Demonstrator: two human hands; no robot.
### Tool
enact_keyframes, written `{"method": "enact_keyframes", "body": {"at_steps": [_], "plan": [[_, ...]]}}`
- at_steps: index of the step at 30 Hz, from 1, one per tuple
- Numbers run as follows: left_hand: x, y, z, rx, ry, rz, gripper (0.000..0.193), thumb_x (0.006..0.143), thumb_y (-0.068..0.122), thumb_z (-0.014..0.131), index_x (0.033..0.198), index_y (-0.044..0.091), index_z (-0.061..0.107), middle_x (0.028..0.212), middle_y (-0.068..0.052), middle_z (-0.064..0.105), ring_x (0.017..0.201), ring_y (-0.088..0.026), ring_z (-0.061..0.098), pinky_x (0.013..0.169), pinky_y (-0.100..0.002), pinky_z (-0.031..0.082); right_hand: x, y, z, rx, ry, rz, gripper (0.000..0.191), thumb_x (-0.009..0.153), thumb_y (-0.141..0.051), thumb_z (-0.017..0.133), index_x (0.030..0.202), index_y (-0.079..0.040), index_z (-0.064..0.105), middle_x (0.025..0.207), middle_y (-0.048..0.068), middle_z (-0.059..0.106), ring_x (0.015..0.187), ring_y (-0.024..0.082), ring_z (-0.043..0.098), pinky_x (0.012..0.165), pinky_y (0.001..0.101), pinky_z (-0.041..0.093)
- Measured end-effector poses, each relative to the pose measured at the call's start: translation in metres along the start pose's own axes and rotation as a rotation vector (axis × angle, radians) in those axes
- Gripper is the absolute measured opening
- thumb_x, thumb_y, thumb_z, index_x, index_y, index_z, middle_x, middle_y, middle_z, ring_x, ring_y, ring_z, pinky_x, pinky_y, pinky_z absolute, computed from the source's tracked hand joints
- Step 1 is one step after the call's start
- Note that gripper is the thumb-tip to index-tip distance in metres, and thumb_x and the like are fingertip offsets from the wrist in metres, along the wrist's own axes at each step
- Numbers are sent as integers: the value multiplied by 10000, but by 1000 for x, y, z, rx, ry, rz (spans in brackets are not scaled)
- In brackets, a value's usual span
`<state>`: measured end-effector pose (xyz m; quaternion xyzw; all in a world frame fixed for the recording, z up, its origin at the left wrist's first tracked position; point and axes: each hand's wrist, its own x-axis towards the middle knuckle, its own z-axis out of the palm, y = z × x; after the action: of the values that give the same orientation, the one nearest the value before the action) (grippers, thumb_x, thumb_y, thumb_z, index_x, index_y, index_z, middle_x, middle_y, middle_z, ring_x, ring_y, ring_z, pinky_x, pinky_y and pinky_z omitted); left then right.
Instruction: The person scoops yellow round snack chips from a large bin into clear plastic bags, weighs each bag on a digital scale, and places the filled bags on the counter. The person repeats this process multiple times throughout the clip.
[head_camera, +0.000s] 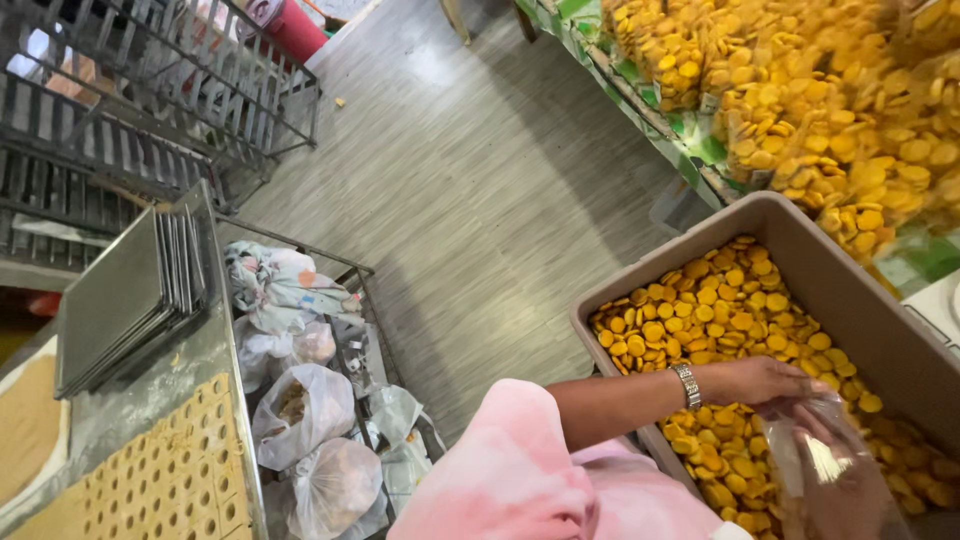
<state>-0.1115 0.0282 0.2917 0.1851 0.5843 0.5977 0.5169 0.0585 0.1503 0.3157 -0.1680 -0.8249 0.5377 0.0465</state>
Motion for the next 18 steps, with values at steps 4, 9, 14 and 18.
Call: {"method": "enact_keyframes", "body": {"at_steps": [4, 9, 14, 18], "plan": [[16, -15, -3, 39, 74, 115, 412, 1057, 274, 607, 1342, -11, 693, 1169, -94, 747, 916, -146, 647, 749, -267, 545, 4, -1, -1, 44, -207, -66, 277, 985, -164, 709, 1222, -35, 774, 1215, 145, 715, 1010, 218, 692, 796, 346, 569], [8, -17, 8, -247, 40, 1, 400, 1084, 291, 604, 1380, 25, 649, 1219, -54, 693, 1020, -185, 599, 825, -326, 510, 2, 4, -3, 45, -187, 5, 277, 1018, -161, 605, 1239, -32, 711, 1219, 157, 726, 1127, 178, 694, 969, 341, 557], [-25, 11, 4, -481, -197, -76, 500, 1080, 398, 572, 1496, 122, 566, 1358, 44, 635, 1276, -106, 535, 916, -360, 477, -7, 10, 0, 63, -300, -9, 289, 1023, -194, 605, 1258, -46, 686, 1243, 142, 706, 1150, 192, 678, 987, 377, 541], [-29, 14, 6, -233, -143, 78, 437, 1082, 332, 621, 1454, 103, 608, 1417, -30, 622, 1345, -166, 531, 1084, -378, 447, -14, 15, 3, 87, -264, 27, 301, 1027, -220, 604, 1273, -58, 666, 1263, 130, 690, 1169, 204, 665, 1002, 405, 528]]}}
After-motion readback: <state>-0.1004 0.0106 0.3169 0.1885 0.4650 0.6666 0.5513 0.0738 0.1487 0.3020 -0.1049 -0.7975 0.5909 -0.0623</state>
